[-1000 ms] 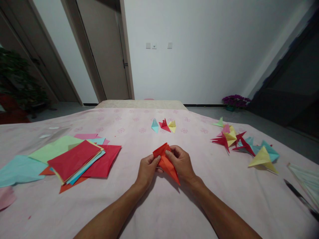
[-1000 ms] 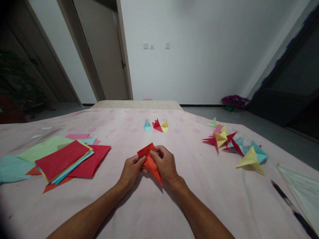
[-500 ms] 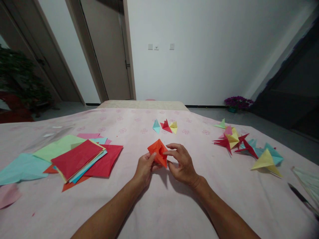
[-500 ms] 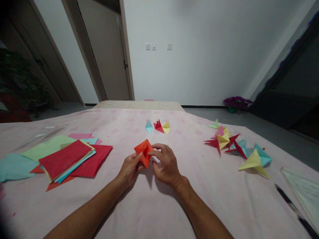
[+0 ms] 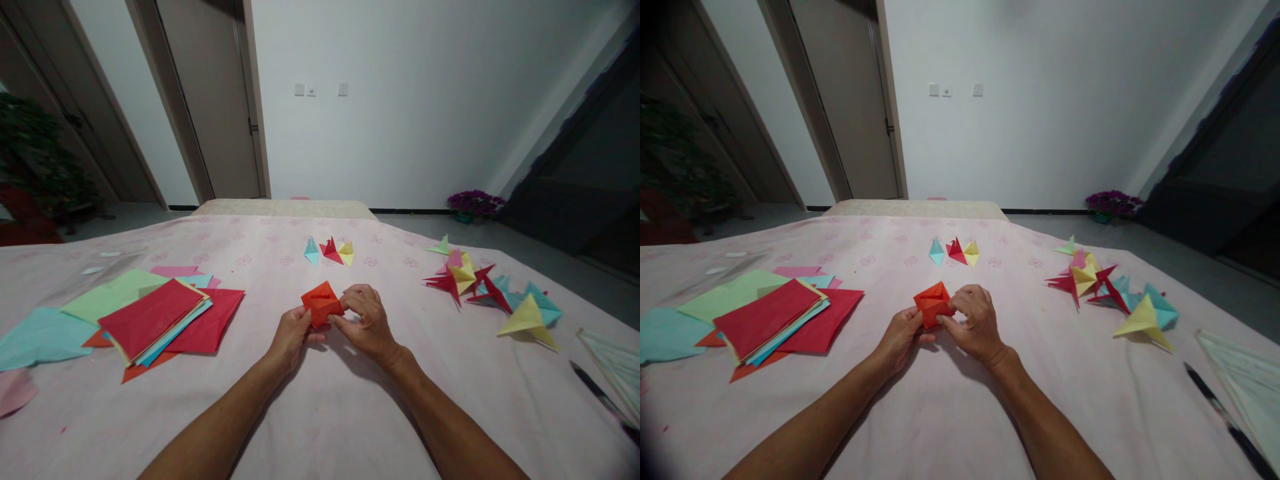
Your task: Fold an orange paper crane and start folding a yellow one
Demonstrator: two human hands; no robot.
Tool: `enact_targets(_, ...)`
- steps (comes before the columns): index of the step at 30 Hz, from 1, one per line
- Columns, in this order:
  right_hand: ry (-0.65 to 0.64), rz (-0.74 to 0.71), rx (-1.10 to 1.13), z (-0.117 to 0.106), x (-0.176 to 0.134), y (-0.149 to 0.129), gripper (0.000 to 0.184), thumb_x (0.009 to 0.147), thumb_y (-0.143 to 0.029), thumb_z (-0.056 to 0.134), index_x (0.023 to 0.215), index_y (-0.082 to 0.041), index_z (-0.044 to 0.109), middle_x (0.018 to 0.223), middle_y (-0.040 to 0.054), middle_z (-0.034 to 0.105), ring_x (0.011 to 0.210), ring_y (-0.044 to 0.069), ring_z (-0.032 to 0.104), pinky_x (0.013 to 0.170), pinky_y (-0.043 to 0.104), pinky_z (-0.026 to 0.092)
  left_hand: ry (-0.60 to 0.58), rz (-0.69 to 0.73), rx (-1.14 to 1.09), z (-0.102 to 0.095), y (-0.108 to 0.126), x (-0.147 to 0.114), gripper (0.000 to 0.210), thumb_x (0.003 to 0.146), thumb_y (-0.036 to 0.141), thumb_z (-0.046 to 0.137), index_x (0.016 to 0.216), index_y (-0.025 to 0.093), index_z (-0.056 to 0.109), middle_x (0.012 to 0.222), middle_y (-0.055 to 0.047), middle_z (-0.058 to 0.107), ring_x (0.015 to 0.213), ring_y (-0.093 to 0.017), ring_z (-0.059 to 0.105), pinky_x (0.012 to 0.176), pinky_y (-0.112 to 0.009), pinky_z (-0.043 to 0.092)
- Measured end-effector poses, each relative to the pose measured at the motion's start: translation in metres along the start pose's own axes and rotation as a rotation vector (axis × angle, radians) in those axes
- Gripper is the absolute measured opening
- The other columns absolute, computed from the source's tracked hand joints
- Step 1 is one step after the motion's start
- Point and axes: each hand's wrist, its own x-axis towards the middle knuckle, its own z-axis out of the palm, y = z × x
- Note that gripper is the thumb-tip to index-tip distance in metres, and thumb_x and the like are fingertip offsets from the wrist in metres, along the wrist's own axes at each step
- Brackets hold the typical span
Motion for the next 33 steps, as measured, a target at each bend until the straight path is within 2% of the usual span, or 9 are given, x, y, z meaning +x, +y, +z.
enact_targets(5, -0.073, 0.043, 0.024, 0.004, -0.002, 0.000, 0.007, 0.075, -0.025, 0.076, 0.080, -0.024, 0.070, 0.094, 0.0060, 0.069, 0.105, 0.027, 0.059, 0.096, 0.046, 0.040, -0.043, 0.017, 0.005, 0.002, 0.001, -0.001, 0.049, 0.076, 0.047, 0.076, 0.106, 0.010, 0.071, 0.101, -0.016, 0.074, 0.068, -0.015, 0.069, 0.051, -0.018, 0.053)
enact_targets(9, -0.043, 0.104, 0.040, 0.008, -0.003, 0.001, 0.004, 0.079, -0.026, 0.073, 0.083, -0.025, 0.072, 0.098, 0.0063, 0.069, 0.103, 0.025, 0.061, 0.103, 0.050, 0.037, -0.053, -0.001, -0.013, 0.002, -0.001, -0.001, 0.052, 0.074, 0.050, 0.077, 0.106, 0.009, 0.072, 0.100, -0.015, 0.074, 0.068, -0.015, 0.070, 0.054, -0.019, 0.054)
enact_targets(15, 0.007, 0.148, 0.004, 0.008, -0.002, 0.006, 0.004, 0.081, -0.024, 0.071, 0.085, -0.022, 0.071, 0.095, 0.0065, 0.068, 0.097, 0.025, 0.059, 0.095, 0.045, 0.042, -0.109, 0.033, -0.110, 0.004, -0.002, -0.004, 0.065, 0.077, 0.063, 0.068, 0.114, 0.010, 0.069, 0.112, -0.018, 0.071, 0.085, -0.021, 0.072, 0.070, -0.027, 0.059)
enact_targets(20, 0.007, 0.156, -0.031, 0.007, -0.002, 0.005, 0.004, 0.083, -0.025, 0.069, 0.083, -0.021, 0.070, 0.088, 0.0061, 0.066, 0.090, 0.024, 0.058, 0.086, 0.040, 0.043, -0.158, 0.091, -0.029, 0.006, -0.003, -0.006, 0.059, 0.072, 0.047, 0.080, 0.119, 0.013, 0.068, 0.122, -0.018, 0.067, 0.099, -0.025, 0.069, 0.081, -0.031, 0.056)
enact_targets(25, 0.014, 0.144, 0.011, 0.007, -0.002, 0.003, 0.005, 0.080, -0.026, 0.071, 0.083, -0.022, 0.070, 0.092, 0.0065, 0.066, 0.093, 0.024, 0.058, 0.088, 0.041, 0.043, -0.120, 0.074, -0.026, 0.003, -0.008, -0.003, 0.049, 0.075, 0.041, 0.079, 0.115, 0.013, 0.071, 0.116, -0.016, 0.071, 0.091, -0.021, 0.071, 0.077, -0.027, 0.056)
enact_targets(29, 0.026, 0.118, 0.070, 0.008, -0.002, 0.004, 0.028, 0.074, -0.026, 0.077, 0.101, -0.025, 0.071, 0.101, 0.0067, 0.067, 0.101, 0.026, 0.058, 0.094, 0.043, 0.043, -0.120, 0.060, -0.050, 0.002, -0.010, -0.002, 0.046, 0.077, 0.040, 0.078, 0.113, 0.011, 0.071, 0.113, -0.017, 0.072, 0.087, -0.020, 0.072, 0.073, -0.026, 0.056)
enact_targets(33, 0.070, 0.229, 0.098, 0.010, -0.004, 0.007, 0.027, 0.076, -0.023, 0.072, 0.103, -0.025, 0.071, 0.095, 0.0059, 0.068, 0.091, 0.024, 0.060, 0.087, 0.042, 0.047, -0.084, 0.004, -0.057, 0.005, -0.011, -0.003, 0.048, 0.072, 0.041, 0.082, 0.108, 0.010, 0.072, 0.110, -0.017, 0.073, 0.084, -0.021, 0.073, 0.068, -0.026, 0.058)
